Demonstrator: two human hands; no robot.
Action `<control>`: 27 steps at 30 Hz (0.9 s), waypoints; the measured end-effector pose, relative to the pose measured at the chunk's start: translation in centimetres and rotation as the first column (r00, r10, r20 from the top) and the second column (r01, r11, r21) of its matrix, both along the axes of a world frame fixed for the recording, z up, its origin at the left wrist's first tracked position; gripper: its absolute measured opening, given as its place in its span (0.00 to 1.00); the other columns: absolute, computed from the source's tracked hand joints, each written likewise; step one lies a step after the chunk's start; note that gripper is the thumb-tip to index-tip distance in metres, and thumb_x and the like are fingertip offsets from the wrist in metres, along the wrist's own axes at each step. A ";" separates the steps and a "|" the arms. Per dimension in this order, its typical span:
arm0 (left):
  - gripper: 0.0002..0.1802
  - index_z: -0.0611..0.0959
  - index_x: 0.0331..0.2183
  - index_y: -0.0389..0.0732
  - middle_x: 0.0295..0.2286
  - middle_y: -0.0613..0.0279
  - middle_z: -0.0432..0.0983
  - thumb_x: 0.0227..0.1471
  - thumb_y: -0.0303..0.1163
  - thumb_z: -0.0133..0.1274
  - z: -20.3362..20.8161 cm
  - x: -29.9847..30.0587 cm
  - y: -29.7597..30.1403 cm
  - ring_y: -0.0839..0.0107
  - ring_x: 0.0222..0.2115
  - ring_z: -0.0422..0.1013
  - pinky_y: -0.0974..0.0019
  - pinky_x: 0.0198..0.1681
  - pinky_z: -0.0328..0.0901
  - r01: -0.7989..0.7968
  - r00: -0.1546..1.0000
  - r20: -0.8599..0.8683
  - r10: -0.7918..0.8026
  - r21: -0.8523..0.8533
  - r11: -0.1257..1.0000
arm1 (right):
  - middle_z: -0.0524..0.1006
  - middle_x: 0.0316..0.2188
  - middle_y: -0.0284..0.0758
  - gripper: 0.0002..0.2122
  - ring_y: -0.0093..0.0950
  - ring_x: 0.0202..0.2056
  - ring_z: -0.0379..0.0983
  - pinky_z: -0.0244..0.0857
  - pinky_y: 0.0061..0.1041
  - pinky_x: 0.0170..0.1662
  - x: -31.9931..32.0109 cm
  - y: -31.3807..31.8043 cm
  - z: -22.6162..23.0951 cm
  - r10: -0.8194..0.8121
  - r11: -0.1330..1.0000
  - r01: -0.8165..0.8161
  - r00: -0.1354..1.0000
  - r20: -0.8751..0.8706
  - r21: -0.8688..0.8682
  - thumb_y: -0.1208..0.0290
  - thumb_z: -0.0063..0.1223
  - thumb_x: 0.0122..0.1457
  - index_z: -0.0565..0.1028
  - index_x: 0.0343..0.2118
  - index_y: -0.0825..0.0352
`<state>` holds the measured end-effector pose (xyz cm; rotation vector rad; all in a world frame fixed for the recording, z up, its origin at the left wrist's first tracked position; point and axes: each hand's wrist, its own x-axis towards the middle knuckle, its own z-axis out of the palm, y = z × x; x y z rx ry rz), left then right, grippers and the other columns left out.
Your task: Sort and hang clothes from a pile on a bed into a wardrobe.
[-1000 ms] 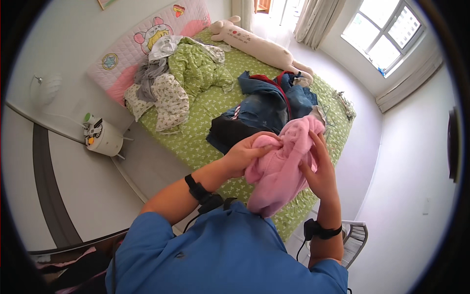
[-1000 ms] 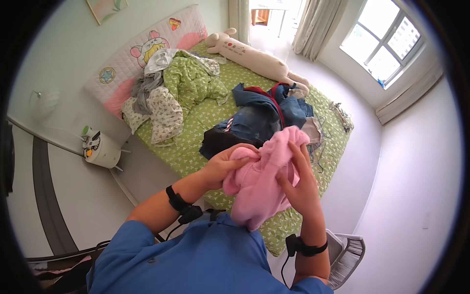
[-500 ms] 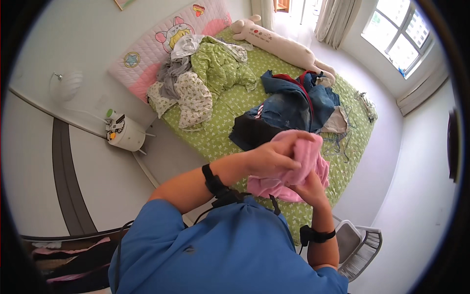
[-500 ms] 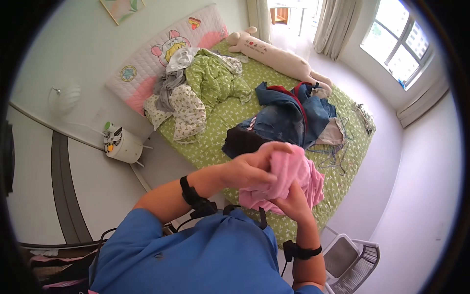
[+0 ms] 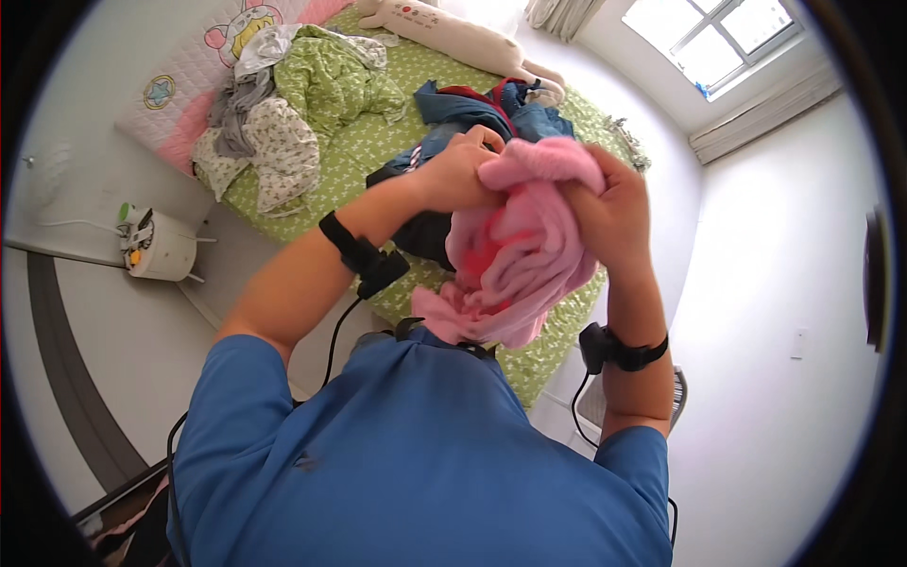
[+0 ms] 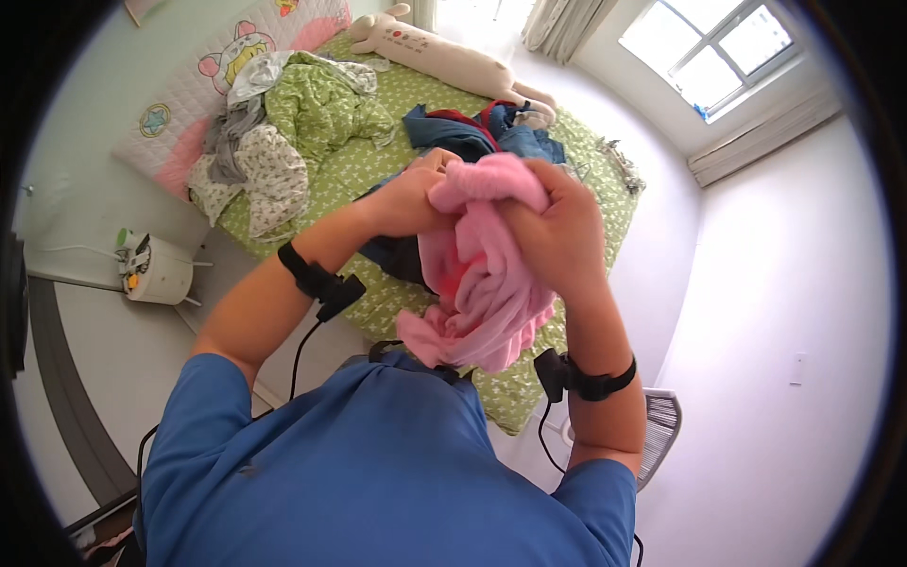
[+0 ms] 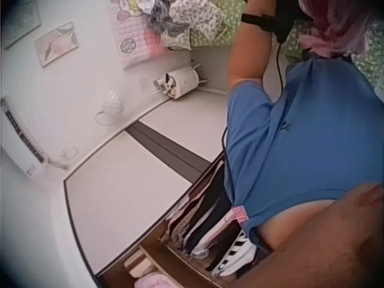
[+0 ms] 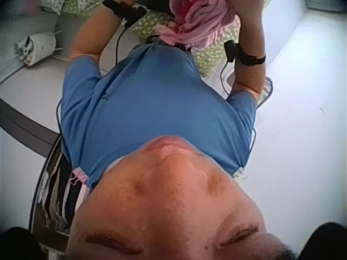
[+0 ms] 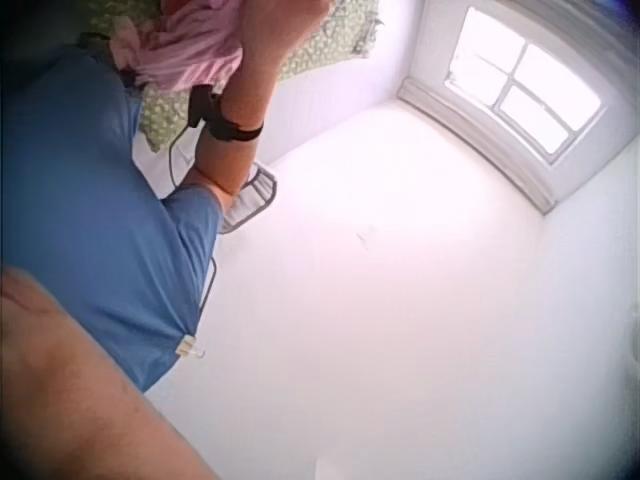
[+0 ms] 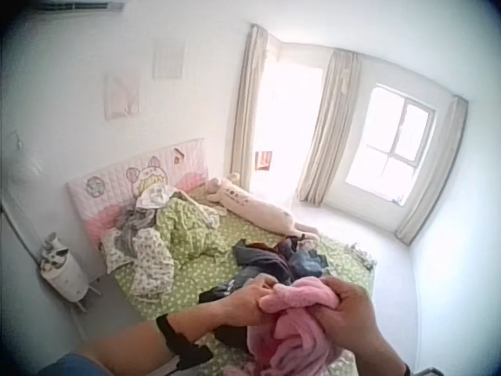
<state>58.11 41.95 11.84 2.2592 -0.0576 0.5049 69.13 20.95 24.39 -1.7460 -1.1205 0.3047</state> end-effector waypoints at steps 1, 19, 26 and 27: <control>0.22 0.85 0.49 0.42 0.43 0.58 0.82 0.53 0.37 0.69 0.3 0.7 -0.2 0.58 0.49 0.77 0.58 0.55 0.70 0.127 0.992 0.056 -0.115 -0.342 0.931 | 0.87 0.36 0.37 0.12 0.23 0.39 0.82 0.75 0.25 0.45 0.4 -0.1 0.9 -0.034 0.999 0.034 0.999 -0.003 0.028 0.73 0.62 0.56 0.85 0.44 0.67; 0.18 0.85 0.46 0.44 0.38 0.45 0.84 0.52 0.28 0.55 19.7 4.8 7.9 0.43 0.42 0.79 0.48 0.48 0.72 -0.407 0.890 0.416 0.186 0.542 0.736 | 0.85 0.37 0.43 0.13 0.34 0.40 0.83 0.73 0.32 0.48 12.7 -12.6 9.2 -0.603 0.777 0.575 0.559 0.570 0.257 0.66 0.54 0.64 0.84 0.46 0.65; 0.16 0.88 0.44 0.42 0.36 0.49 0.86 0.56 0.32 0.53 23.2 8.3 15.5 0.58 0.38 0.82 0.57 0.45 0.74 -0.450 0.889 0.225 0.398 0.274 0.850 | 0.85 0.42 0.43 0.16 0.38 0.46 0.83 0.72 0.33 0.53 9.8 -15.2 21.1 -0.793 0.607 0.529 0.348 0.500 0.594 0.60 0.50 0.66 0.84 0.49 0.61; 0.17 0.88 0.46 0.40 0.37 0.49 0.85 0.59 0.32 0.50 21.7 9.3 12.3 0.63 0.38 0.81 0.62 0.45 0.73 -0.460 0.878 0.151 0.453 0.012 0.888 | 0.85 0.42 0.43 0.16 0.38 0.46 0.83 0.72 0.33 0.53 11.3 -16.7 20.6 -0.803 0.589 0.552 0.320 0.502 0.590 0.60 0.50 0.66 0.84 0.49 0.61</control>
